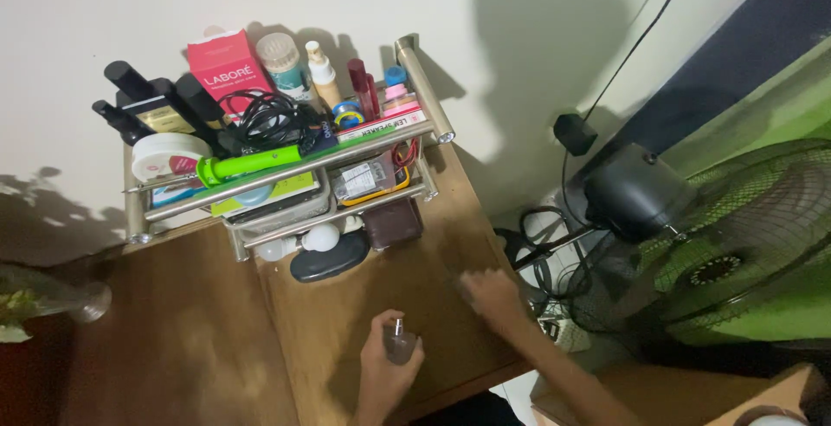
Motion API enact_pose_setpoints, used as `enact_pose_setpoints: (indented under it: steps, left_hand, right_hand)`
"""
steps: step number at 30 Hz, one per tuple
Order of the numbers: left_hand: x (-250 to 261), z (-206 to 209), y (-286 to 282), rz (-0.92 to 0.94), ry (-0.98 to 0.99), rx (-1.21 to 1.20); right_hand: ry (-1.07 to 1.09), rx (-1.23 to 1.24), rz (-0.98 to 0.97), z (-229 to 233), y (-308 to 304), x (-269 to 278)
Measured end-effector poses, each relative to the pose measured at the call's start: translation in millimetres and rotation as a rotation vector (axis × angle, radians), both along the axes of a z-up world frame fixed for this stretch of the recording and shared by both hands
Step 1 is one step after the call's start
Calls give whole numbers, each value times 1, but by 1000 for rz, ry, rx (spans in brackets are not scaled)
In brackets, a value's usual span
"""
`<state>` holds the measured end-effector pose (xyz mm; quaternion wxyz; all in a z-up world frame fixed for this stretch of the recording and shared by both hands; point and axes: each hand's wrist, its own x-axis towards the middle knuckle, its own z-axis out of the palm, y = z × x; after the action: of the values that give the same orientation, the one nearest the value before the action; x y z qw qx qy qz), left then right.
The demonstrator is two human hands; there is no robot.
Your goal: Cleaning a wooden desk surface using a spray bottle and a cloth.
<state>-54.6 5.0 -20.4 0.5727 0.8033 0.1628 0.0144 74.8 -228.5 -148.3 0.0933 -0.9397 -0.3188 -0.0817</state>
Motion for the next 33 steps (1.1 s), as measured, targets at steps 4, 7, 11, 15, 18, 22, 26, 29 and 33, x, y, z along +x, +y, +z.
enact_pose_setpoints:
  steps: [4, 7, 11, 15, 18, 22, 26, 29, 33]
  left_hand:
    - [-2, 2, 1, 33, 45, -57]
    - [-7, 3, 2, 34, -78, -5]
    - [-4, -1, 2, 51, -14, -30]
    - [-5, -10, 1, 26, -34, -71]
    - [1, 1, 0, 31, -18, -65]
    - [14, -2, 0, 24, -34, 40]
    - [29, -16, -3, 11, -189, 135]
    - [49, -10, -12, 3, -178, 148]
    - [83, -4, -24, -75, -182, 218]
  right_hand:
    - [-44, 35, -155, -2, 17, 46]
    - [-115, 39, -247, -2, 36, 51]
    - [-1, 105, -210, 17, 49, 33]
    - [327, 1, -151, 33, 65, -16]
    - [265, 49, 62, 2, 57, -64]
    - [214, 186, 209, 5, 33, -78]
    - [243, 117, 53, 14, 15, -46]
    - [226, 128, -162, 19, 2, -17]
    - [250, 83, -357, 11, 7, -6]
